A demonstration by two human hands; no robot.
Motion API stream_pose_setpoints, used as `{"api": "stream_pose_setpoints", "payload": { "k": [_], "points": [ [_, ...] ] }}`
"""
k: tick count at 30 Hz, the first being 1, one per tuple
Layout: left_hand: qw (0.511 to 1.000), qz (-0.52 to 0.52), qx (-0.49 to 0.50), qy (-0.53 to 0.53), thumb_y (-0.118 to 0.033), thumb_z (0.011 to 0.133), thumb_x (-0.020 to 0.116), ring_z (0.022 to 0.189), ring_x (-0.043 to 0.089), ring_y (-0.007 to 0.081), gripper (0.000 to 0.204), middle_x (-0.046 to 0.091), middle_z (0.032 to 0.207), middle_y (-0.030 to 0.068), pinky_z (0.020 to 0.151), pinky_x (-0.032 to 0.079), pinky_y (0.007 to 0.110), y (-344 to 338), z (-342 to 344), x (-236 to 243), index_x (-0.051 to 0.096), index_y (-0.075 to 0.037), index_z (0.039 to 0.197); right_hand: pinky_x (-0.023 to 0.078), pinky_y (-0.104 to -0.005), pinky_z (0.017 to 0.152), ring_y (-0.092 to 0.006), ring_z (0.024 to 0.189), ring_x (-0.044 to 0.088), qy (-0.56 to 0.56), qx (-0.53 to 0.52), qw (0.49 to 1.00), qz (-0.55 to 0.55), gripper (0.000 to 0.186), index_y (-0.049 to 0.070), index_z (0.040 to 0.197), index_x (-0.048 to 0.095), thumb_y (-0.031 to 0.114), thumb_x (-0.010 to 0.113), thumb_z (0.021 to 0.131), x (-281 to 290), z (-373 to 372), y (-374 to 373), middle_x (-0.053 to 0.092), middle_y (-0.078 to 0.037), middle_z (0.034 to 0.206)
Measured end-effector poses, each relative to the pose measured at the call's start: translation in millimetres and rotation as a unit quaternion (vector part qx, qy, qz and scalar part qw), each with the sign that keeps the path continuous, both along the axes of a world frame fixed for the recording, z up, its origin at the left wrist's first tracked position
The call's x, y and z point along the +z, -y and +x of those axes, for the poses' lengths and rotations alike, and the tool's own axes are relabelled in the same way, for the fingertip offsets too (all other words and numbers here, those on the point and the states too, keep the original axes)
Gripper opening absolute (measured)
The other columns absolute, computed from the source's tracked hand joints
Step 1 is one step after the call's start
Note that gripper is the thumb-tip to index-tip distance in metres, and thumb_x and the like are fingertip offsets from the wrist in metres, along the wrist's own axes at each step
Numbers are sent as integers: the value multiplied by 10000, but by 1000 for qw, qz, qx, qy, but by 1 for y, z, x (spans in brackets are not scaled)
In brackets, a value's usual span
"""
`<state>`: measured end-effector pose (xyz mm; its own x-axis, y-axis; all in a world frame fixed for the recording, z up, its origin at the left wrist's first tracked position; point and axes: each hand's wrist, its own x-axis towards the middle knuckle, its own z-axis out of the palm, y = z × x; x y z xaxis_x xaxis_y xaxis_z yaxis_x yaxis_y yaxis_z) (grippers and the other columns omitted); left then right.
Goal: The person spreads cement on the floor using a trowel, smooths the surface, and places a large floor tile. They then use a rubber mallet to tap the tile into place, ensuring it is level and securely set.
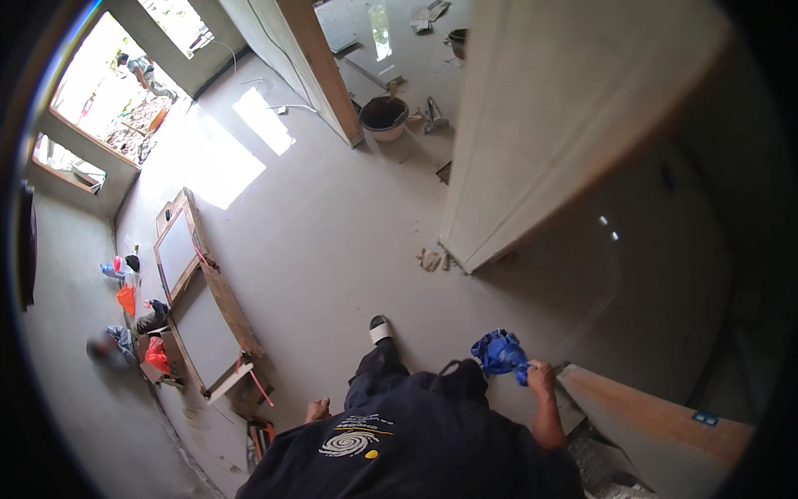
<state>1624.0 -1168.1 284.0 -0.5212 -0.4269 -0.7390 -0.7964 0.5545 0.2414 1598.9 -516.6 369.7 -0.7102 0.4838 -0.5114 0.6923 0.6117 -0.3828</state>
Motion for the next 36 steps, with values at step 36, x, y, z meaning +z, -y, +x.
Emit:
{"api": "stream_pose_setpoints", "payload": {
  "k": [36],
  "points": [
    [862,38,-506,-7,-243,940,506,742,625,394,229,642,798,182,674,513,483,111,-885,-1,614,-41,942,508,-319,499,-183,523,620,269,-312,870,-272,229,-17,737,680,199,662,811,-52,-464,221,653,-115,637]
  ]
}}
